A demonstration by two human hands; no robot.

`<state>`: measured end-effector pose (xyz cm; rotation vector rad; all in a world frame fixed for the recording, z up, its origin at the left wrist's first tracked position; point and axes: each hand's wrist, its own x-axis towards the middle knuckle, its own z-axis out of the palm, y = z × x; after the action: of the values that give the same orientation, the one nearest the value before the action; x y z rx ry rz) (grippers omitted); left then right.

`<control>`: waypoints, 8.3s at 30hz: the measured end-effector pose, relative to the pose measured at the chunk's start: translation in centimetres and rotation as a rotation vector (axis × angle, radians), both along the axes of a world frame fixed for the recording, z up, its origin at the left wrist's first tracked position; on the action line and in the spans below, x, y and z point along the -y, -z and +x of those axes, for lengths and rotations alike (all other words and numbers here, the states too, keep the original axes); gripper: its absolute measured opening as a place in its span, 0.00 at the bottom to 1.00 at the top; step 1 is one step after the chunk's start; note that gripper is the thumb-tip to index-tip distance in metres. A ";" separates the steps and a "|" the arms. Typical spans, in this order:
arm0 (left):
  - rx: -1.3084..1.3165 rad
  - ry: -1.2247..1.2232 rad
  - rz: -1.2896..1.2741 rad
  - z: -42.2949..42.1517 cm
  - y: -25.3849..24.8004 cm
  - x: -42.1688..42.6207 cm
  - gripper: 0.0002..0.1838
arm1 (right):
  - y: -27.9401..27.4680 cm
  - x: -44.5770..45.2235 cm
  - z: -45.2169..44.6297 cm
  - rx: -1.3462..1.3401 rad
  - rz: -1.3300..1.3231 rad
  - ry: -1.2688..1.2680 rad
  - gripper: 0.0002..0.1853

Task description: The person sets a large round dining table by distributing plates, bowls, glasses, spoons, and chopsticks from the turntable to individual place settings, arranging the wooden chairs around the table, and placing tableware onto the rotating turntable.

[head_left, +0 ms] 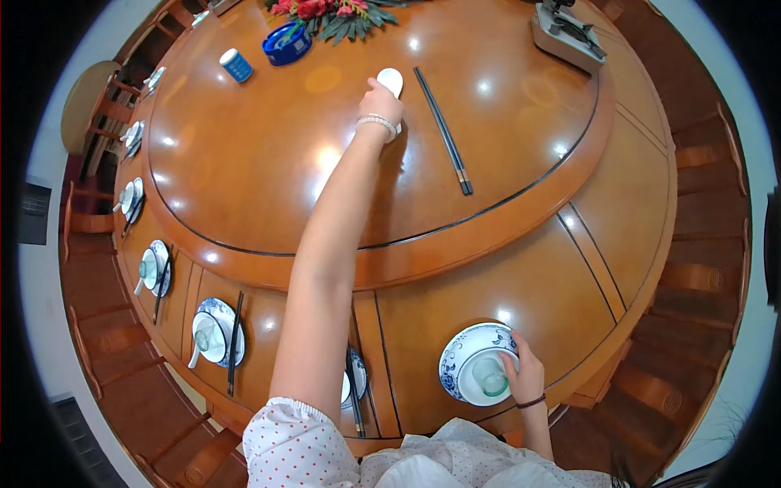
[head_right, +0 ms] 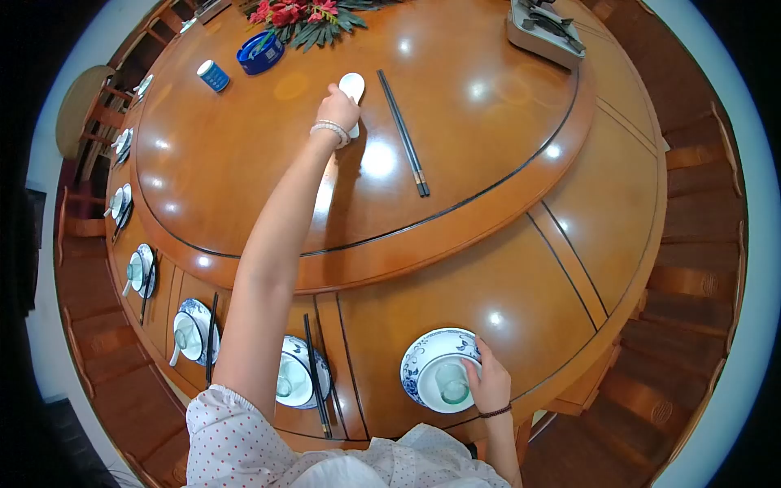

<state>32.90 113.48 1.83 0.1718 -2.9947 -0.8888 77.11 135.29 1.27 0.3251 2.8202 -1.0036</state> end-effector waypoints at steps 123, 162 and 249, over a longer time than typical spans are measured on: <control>-0.205 0.551 -0.190 -5.3 -3.8 12.5 0.50 | -5.2 19.5 -8.2 0.167 -0.764 0.193 0.12; -0.811 1.085 0.359 30.3 -26.3 40.5 0.08 | -1.4 49.1 -47.0 0.007 -0.728 0.361 0.15; 0.146 0.000 1.051 46.8 -7.7 5.4 0.25 | -5.1 6.7 2.2 -0.278 -0.961 0.056 0.20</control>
<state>79.69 108.05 9.57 0.2345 -2.2773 -2.4024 79.29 128.57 6.40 0.1451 2.1492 -2.3592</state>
